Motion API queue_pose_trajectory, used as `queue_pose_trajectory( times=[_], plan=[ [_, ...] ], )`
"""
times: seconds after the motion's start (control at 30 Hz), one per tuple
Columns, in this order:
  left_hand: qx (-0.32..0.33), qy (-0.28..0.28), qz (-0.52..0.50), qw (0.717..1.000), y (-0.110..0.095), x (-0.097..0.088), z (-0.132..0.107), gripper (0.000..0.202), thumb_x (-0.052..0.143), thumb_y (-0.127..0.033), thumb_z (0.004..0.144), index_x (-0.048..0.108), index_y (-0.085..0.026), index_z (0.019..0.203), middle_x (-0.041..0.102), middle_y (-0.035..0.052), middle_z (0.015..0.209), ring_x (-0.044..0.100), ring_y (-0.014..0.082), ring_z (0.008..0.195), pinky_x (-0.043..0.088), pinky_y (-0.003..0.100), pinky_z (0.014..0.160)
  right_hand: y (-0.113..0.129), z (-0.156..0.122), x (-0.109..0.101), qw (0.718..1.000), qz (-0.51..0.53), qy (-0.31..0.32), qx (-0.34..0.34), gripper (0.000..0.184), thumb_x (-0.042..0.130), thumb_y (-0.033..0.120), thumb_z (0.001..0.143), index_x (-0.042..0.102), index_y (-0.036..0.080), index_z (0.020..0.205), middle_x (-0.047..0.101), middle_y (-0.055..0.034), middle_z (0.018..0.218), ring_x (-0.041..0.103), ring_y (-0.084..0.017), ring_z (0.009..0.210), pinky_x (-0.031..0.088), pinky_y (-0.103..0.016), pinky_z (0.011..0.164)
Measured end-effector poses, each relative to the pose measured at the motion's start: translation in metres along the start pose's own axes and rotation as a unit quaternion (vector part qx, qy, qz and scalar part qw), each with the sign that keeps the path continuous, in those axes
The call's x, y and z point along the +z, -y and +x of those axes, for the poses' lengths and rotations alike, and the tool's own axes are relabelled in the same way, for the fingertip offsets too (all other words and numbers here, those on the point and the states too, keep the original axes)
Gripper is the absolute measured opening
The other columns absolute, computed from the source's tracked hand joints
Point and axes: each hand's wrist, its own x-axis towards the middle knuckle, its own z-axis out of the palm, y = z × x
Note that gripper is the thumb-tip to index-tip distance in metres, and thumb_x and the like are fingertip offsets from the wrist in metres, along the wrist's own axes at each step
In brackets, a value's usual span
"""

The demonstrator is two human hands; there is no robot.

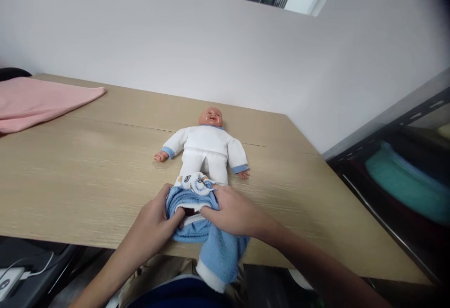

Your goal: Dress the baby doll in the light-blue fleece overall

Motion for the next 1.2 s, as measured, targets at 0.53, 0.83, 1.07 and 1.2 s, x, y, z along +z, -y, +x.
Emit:
queue_pose_trajectory(
  times=[0.53,0.83,1.07,1.2],
  plan=[
    [-0.025,0.045,0.098,0.994,-0.005,0.009,-0.022,0.037,0.044,-0.062,0.107,0.045,-0.028,0.121,0.079,0.0115,0.103,0.077,0.0410,0.095,0.046,0.042,0.080,0.018,-0.015,0.017,0.992,-0.120,0.044,-0.010,0.017,0.070,0.027,0.104,0.076,0.013,0.114,0.083,-0.0200,0.122,0.076,-0.036,0.109,0.054,-0.043,0.091],
    [0.016,0.043,0.235,0.971,0.008,0.007,-0.025,0.032,0.039,-0.047,0.111,0.057,-0.023,0.125,0.081,0.0163,0.106,0.076,0.0414,0.096,0.047,0.046,0.085,0.017,-0.013,0.026,0.992,-0.115,0.050,-0.018,0.021,0.069,0.030,0.101,0.074,0.015,0.115,0.082,-0.0203,0.120,0.078,-0.039,0.107,0.058,-0.046,0.089],
    [0.064,0.014,0.193,0.979,0.027,0.001,-0.019,0.028,0.051,-0.044,0.108,0.070,-0.025,0.118,0.081,0.0133,0.113,0.076,0.0419,0.112,0.049,0.059,0.108,0.007,-0.010,0.029,0.995,-0.086,0.041,-0.031,0.015,0.068,0.021,0.100,0.069,0.016,0.114,0.081,-0.0213,0.128,0.077,-0.039,0.116,0.056,-0.046,0.095],
    [0.084,0.015,0.058,0.995,0.039,0.002,-0.017,0.044,0.063,-0.039,0.104,0.066,-0.025,0.146,0.074,0.0158,0.149,0.066,0.0414,0.141,0.046,0.061,0.122,-0.002,-0.011,0.029,0.999,-0.034,0.022,-0.024,0.018,0.072,0.017,0.096,0.065,0.018,0.113,0.080,-0.0187,0.127,0.074,-0.038,0.117,0.053,-0.045,0.094]
  ],
)
